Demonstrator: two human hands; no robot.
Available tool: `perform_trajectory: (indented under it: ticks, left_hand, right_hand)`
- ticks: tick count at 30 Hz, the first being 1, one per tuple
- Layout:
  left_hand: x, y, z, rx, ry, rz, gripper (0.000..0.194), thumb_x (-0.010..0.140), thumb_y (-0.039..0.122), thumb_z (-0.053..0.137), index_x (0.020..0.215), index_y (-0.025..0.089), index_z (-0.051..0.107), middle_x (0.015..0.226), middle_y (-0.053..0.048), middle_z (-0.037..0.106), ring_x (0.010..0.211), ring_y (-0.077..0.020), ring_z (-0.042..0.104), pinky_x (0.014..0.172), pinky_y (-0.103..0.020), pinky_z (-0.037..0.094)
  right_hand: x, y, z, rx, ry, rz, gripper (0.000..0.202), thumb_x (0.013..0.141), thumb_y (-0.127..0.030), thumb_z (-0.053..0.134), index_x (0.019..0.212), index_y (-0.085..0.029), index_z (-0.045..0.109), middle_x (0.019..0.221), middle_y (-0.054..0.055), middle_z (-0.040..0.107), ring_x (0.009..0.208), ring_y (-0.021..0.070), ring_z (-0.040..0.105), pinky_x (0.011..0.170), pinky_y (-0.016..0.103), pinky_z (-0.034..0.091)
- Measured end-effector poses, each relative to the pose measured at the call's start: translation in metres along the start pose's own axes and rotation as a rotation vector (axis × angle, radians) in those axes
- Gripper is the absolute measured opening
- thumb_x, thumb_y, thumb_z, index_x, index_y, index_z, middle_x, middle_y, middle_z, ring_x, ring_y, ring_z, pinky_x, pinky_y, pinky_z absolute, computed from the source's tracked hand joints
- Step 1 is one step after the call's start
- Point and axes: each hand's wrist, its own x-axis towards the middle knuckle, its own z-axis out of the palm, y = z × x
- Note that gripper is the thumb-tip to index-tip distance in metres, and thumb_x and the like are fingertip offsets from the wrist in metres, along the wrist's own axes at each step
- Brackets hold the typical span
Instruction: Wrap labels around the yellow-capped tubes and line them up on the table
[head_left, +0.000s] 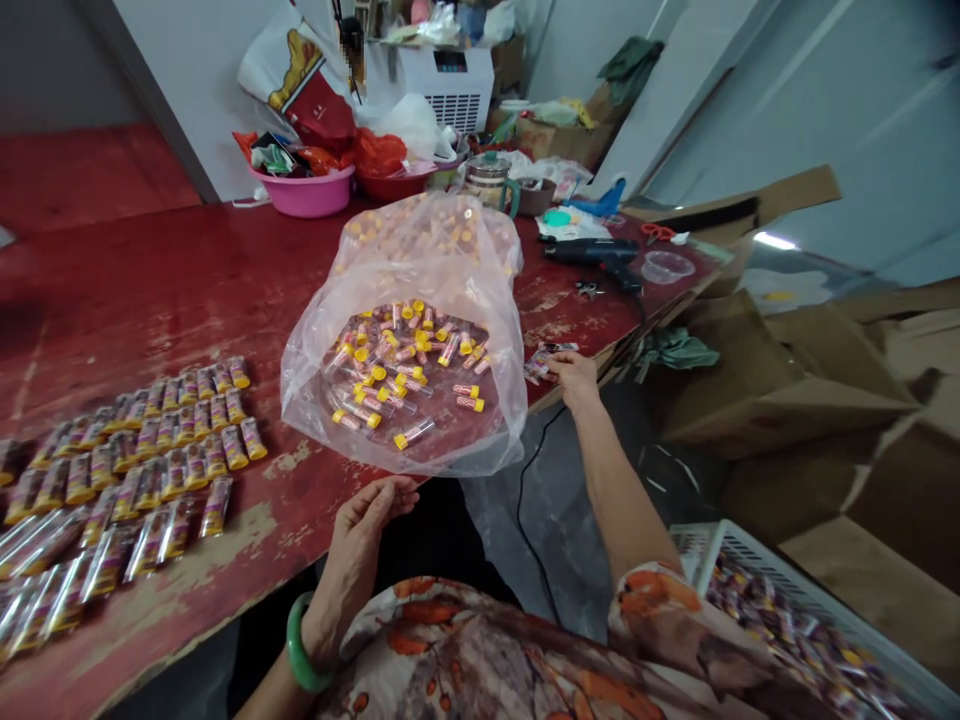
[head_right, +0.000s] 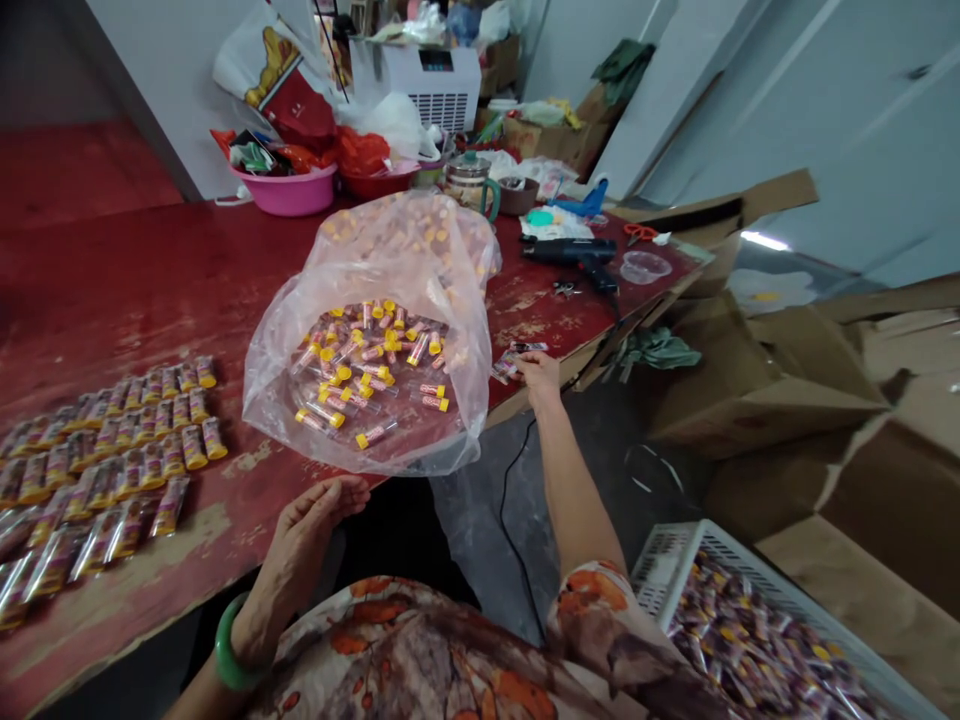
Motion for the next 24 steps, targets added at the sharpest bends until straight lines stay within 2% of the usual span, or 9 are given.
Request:
perform_trajectory:
  ticks: [3, 5, 9, 10, 12, 14, 16, 20, 24]
  left_hand:
    - [0.001, -0.003, 0.0, 0.006, -0.015, -0.003, 0.026, 0.084, 0.037, 0.063, 0.092, 0.015, 0.074, 0.097, -0.01, 0.073, 0.088, -0.0196, 0.066, 0.086, -0.031, 0.05]
    - [0.001, -0.006, 0.002, -0.002, -0.031, 0.0, 0.025, 0.085, 0.036, 0.063, 0.092, 0.015, 0.074, 0.097, -0.01, 0.072, 0.088, -0.0198, 0.066, 0.087, -0.032, 0.049]
    - [0.0, -0.006, 0.011, -0.087, -0.051, -0.007, 0.026, 0.083, 0.034, 0.066, 0.099, 0.016, 0.073, 0.102, -0.011, 0.071, 0.098, -0.0222, 0.064, 0.094, -0.036, 0.046]
    - [-0.001, -0.005, 0.013, -0.122, -0.058, -0.019, 0.028, 0.082, 0.035, 0.068, 0.102, 0.016, 0.072, 0.105, -0.011, 0.071, 0.102, -0.0234, 0.063, 0.097, -0.038, 0.045]
    - [-0.002, -0.003, 0.016, -0.199, -0.104, -0.055, 0.034, 0.08, 0.036, 0.07, 0.108, 0.017, 0.07, 0.111, -0.012, 0.07, 0.109, -0.0256, 0.061, 0.101, -0.041, 0.042]
    - [-0.003, 0.0, 0.015, -0.257, -0.19, -0.095, 0.038, 0.08, 0.038, 0.069, 0.112, 0.017, 0.069, 0.115, -0.013, 0.068, 0.11, -0.0265, 0.061, 0.099, -0.042, 0.043]
    - [-0.005, 0.002, 0.009, -0.272, -0.287, -0.138, 0.036, 0.083, 0.037, 0.066, 0.112, 0.016, 0.068, 0.116, -0.013, 0.067, 0.106, -0.026, 0.063, 0.095, -0.041, 0.046]
    - [-0.009, 0.002, -0.012, -0.254, -0.328, -0.234, 0.029, 0.084, 0.032, 0.065, 0.105, 0.013, 0.069, 0.102, -0.013, 0.07, 0.085, -0.0208, 0.068, 0.084, -0.036, 0.052]
    - [-0.011, 0.003, -0.031, -0.354, -0.257, -0.249, 0.026, 0.083, 0.03, 0.066, 0.1, 0.011, 0.07, 0.093, -0.013, 0.072, 0.086, -0.024, 0.069, 0.084, -0.04, 0.053]
  right_hand:
    - [-0.011, -0.009, -0.015, 0.059, 0.06, 0.05, 0.03, 0.056, -0.019, 0.08, 0.054, -0.015, 0.05, 0.047, -0.008, 0.047, 0.041, 0.0072, 0.045, 0.043, 0.023, 0.045]
    - [-0.029, -0.024, -0.026, 0.105, 0.074, 0.045, 0.026, 0.055, -0.019, 0.078, 0.057, -0.016, 0.052, 0.049, -0.008, 0.048, 0.042, 0.007, 0.045, 0.044, 0.023, 0.046]
    - [-0.097, -0.06, -0.034, 0.23, -0.035, -0.017, 0.021, 0.057, -0.024, 0.076, 0.069, -0.019, 0.06, 0.056, -0.006, 0.054, 0.047, 0.0086, 0.05, 0.047, 0.023, 0.049]
    - [-0.118, -0.067, -0.03, 0.246, -0.108, -0.014, 0.021, 0.057, -0.026, 0.077, 0.07, -0.019, 0.062, 0.058, -0.005, 0.056, 0.046, 0.0092, 0.051, 0.045, 0.023, 0.048]
    - [-0.163, -0.075, -0.013, 0.251, -0.404, 0.032, 0.017, 0.062, -0.028, 0.076, 0.072, -0.02, 0.065, 0.078, 0.001, 0.065, 0.048, 0.0103, 0.055, 0.042, 0.024, 0.046]
    - [-0.203, -0.076, 0.01, 0.182, -0.675, 0.101, 0.011, 0.067, -0.026, 0.074, 0.072, -0.02, 0.067, 0.074, 0.0, 0.065, 0.046, 0.0093, 0.053, 0.042, 0.023, 0.044]
    - [-0.231, -0.072, 0.035, 0.073, -0.867, 0.134, 0.006, 0.071, -0.026, 0.069, 0.071, -0.02, 0.067, 0.067, -0.001, 0.062, 0.047, 0.0091, 0.051, 0.043, 0.021, 0.042]
    - [-0.25, -0.066, 0.068, -0.068, -1.09, 0.152, 0.01, 0.074, -0.027, 0.062, 0.07, -0.018, 0.064, 0.058, -0.003, 0.057, 0.045, 0.009, 0.049, 0.041, 0.02, 0.038]
    - [-0.245, -0.066, 0.079, -0.02, -1.167, 0.186, 0.01, 0.073, -0.028, 0.065, 0.069, -0.018, 0.065, 0.059, -0.002, 0.058, 0.047, 0.0086, 0.049, 0.044, 0.02, 0.039]
